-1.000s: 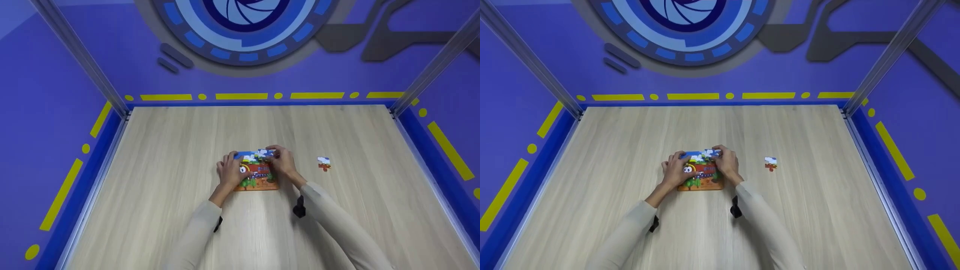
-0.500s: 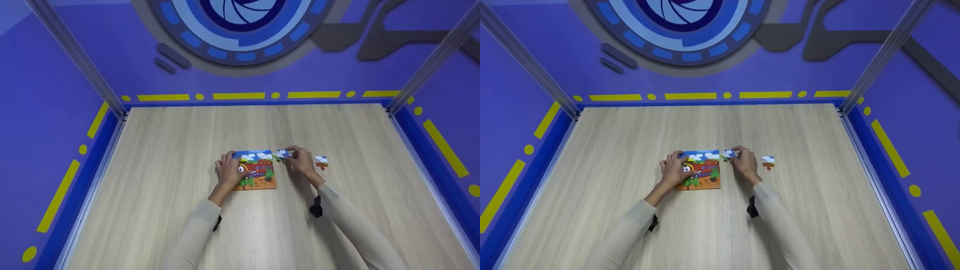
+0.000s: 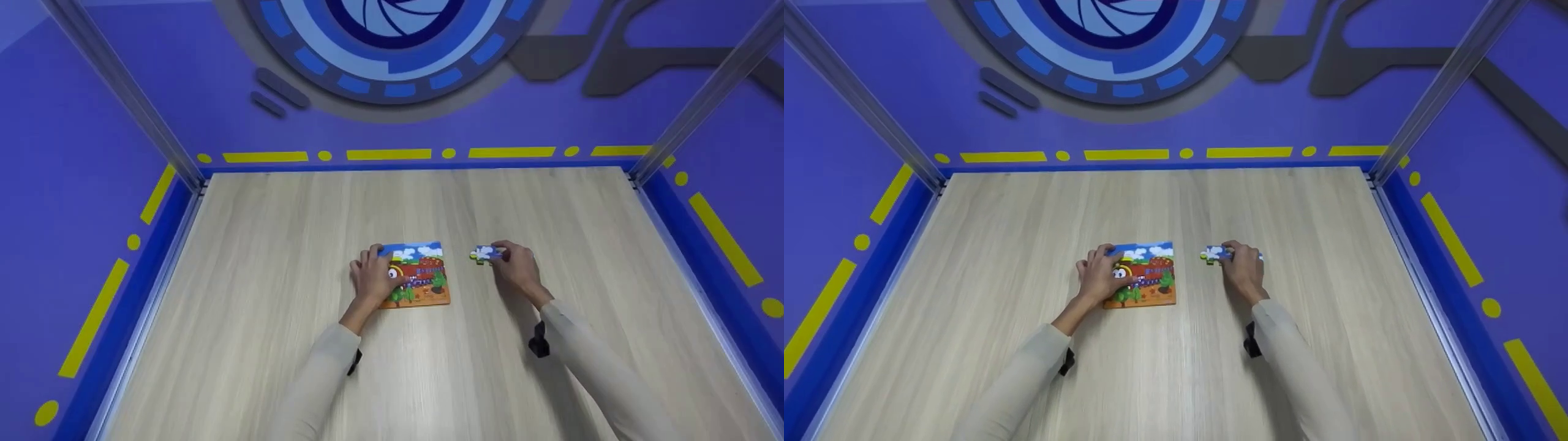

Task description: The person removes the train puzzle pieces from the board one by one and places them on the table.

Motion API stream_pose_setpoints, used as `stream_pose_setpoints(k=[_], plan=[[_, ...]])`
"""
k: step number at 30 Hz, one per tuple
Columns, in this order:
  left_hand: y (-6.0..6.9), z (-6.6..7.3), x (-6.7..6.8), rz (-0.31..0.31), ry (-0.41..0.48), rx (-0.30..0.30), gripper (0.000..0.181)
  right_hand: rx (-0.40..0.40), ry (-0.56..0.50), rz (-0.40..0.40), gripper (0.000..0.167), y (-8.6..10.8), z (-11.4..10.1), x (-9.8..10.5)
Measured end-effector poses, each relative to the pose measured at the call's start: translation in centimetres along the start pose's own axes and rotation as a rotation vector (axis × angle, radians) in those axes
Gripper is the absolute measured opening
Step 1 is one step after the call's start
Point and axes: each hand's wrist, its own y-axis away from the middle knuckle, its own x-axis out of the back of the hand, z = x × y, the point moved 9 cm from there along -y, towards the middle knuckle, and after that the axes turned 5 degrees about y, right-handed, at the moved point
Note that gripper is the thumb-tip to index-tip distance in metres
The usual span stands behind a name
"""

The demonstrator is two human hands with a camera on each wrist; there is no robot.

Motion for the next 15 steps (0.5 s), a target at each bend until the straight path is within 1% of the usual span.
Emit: stream_pose_setpoints(k=[3,7,11,15], plan=[[0.0,-0.2,0.2,0.008,-0.008,0.001,0.067,0.017,0.036,0.029,0.034,0.0,0.3,0.2],[0.1,-0.3,0.3,0.010,-0.014,0.002,0.069,0.044,0.031,0.054,0.038,-0.1,0.5,0.5],[0.2,-0.1,0.2,0.005,-0.013,-0.004,0.070,0.038,0.017,0.025,0.041,0.1,1.0,0.4],[0.2,0.1,0.1,-0.005,-0.021,-0.014,0.071,0.026,0.027,0.001,0.038,0.4,1.4,0.2]])
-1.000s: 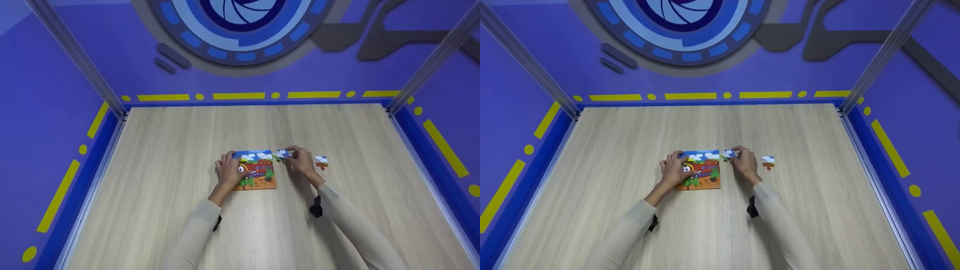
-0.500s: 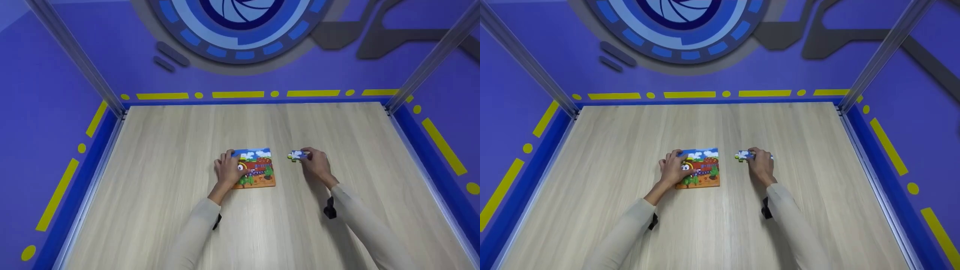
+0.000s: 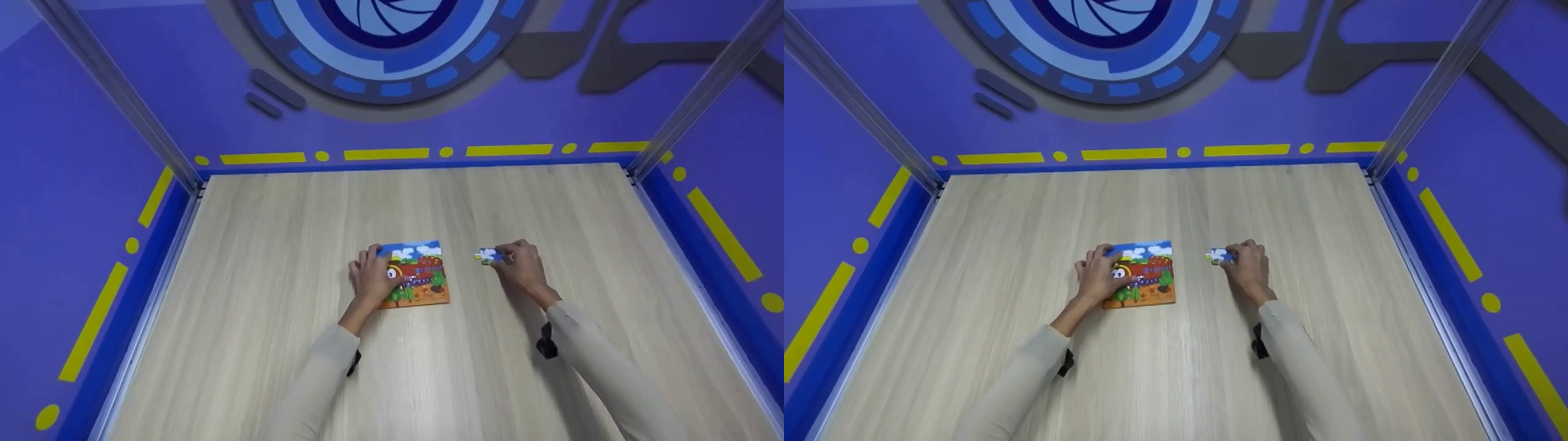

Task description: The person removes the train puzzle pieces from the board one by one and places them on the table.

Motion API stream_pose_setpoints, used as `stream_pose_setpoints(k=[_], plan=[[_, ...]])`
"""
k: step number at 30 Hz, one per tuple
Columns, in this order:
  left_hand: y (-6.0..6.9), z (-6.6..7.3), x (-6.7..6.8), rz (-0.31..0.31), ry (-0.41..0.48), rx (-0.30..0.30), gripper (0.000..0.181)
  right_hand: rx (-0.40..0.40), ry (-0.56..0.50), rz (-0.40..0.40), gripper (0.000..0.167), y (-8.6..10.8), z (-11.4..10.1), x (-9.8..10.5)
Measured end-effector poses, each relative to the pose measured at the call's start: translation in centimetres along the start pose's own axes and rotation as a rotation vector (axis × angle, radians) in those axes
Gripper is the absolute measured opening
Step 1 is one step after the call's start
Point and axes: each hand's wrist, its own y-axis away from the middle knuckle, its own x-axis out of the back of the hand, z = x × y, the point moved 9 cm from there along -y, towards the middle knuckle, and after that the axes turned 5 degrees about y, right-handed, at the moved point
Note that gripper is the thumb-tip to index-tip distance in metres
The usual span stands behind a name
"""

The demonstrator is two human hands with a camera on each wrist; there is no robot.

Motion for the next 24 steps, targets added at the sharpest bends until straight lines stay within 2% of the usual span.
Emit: stream_pose_setpoints(k=[7,17,22,24], plan=[[-0.1,-0.1,0.1,-0.001,-0.001,-0.012,0.069,0.050,0.067,0.009,0.035,0.1,-0.5,0.0],[0.1,-0.3,0.1,0.001,0.010,-0.009,0.073,0.049,0.093,0.024,0.037,0.2,-0.4,0.7],[0.2,-0.5,0.1,0.009,0.050,-0.021,0.070,0.037,0.074,0.020,0.038,0.0,-0.7,1.1],[0.3,-0.6,0.3,0.019,0.084,-0.044,0.069,0.045,0.057,0.016,0.037,0.0,-1.1,1.0]])
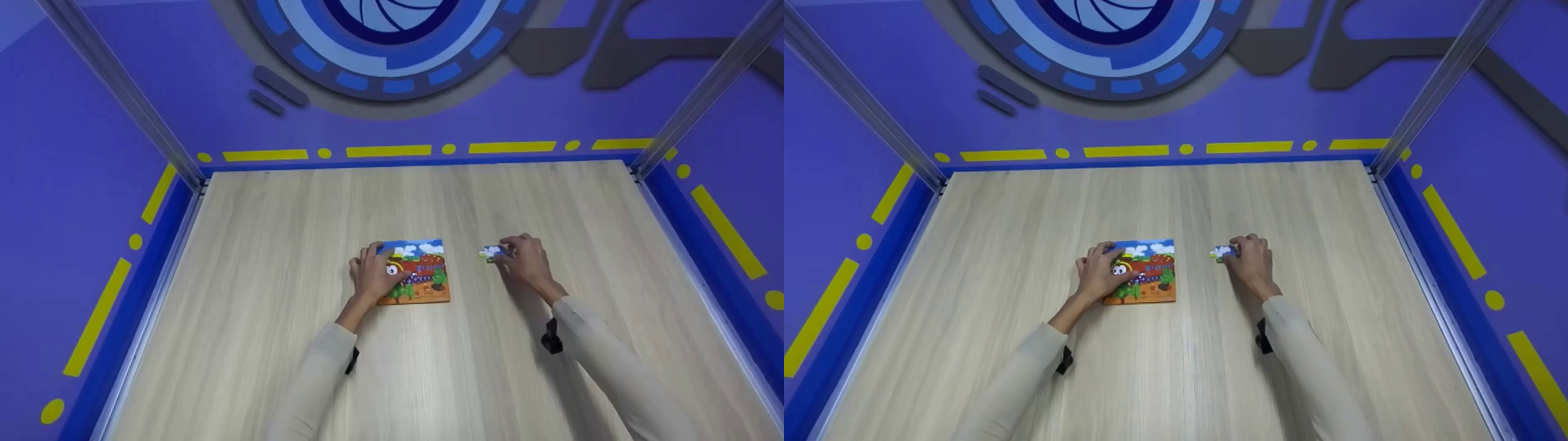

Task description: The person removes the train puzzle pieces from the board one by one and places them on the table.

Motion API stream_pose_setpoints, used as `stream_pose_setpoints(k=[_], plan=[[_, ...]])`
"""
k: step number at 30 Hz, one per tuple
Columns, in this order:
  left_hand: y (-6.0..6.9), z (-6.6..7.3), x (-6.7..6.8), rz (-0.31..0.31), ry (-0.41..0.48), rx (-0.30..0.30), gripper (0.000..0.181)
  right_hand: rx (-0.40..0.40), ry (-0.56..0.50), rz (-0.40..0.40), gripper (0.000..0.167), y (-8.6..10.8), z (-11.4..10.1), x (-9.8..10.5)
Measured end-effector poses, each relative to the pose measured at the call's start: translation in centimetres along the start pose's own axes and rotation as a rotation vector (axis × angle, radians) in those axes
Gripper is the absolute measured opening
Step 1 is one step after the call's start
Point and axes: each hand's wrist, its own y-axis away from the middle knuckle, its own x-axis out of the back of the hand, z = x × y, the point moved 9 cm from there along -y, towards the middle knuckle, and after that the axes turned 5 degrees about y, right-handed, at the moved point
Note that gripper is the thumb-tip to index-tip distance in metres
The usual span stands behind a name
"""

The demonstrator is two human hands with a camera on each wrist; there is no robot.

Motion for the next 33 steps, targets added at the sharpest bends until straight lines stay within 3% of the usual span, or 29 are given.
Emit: stream_pose_setpoints(k=[5,10,15,22,33], plan=[[0.2,-0.8,0.7,0.015,0.065,-0.043,0.069,0.071,-0.044,-0.020,0.036,-0.1,-1.3,-0.1],[0.5,-1.8,1.5,0.006,0.048,-0.081,0.067,0.146,-0.076,-0.029,0.034,-0.3,-3.0,-0.3],[0.4,-2.0,1.3,-0.007,0.057,-0.119,0.072,0.144,-0.134,-0.067,0.031,-0.4,-4.7,-1.7],[0.0,-2.3,0.7,-0.017,0.101,-0.112,0.076,0.151,-0.215,-0.129,0.030,-0.6,-8.2,-5.4],[-0.8,-2.3,0.7,-0.007,-0.010,-0.058,0.077,0.181,-0.238,-0.173,0.025,-2.0,-14.1,-9.0]])
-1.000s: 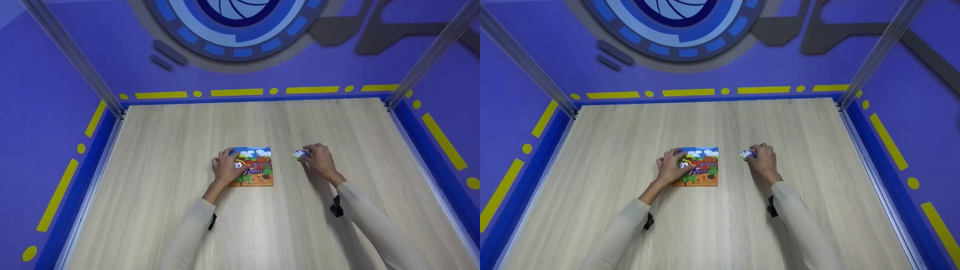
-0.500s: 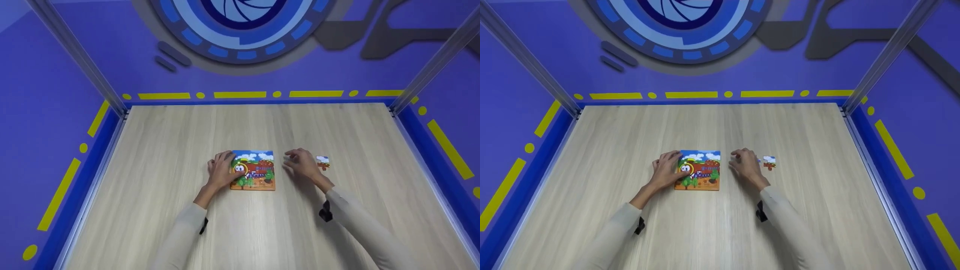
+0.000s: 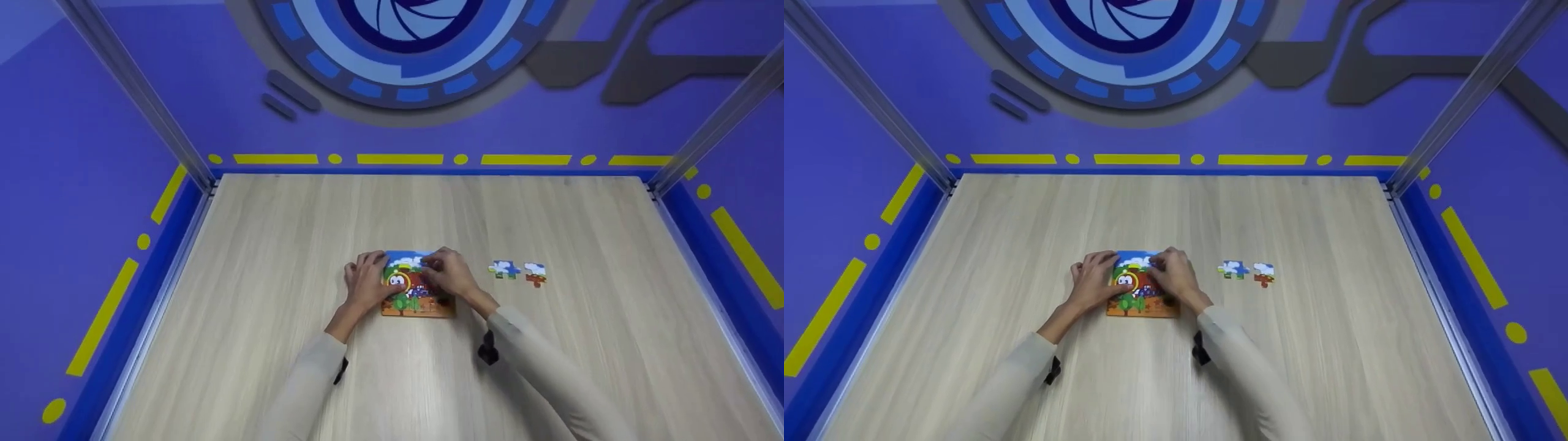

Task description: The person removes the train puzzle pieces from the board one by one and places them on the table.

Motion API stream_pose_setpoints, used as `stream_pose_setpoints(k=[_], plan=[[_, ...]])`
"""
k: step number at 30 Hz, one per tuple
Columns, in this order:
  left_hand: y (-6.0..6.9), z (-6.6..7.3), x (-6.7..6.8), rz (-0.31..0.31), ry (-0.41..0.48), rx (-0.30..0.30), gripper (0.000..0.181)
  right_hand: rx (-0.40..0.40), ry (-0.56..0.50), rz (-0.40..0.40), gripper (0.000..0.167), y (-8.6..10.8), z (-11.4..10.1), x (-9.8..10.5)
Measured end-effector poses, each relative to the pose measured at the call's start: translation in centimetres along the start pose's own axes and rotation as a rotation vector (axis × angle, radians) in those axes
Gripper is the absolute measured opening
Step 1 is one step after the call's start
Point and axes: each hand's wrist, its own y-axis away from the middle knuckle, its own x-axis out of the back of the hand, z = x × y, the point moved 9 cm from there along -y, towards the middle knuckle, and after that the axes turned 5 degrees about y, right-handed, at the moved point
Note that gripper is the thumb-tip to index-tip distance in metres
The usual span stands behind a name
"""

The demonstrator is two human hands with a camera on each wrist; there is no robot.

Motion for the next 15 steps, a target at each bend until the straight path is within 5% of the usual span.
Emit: stream_pose_setpoints(k=[5,15], plan=[[-0.1,0.4,0.2,0.032,-0.071,-0.009,0.078,-0.008,0.025,0.014,0.028,-0.7,-1.2,-1.6],[-0.1,0.3,0.5,0.048,-0.053,-0.020,0.072,-0.025,0.032,0.056,0.032,-1.0,-1.8,-2.8]])
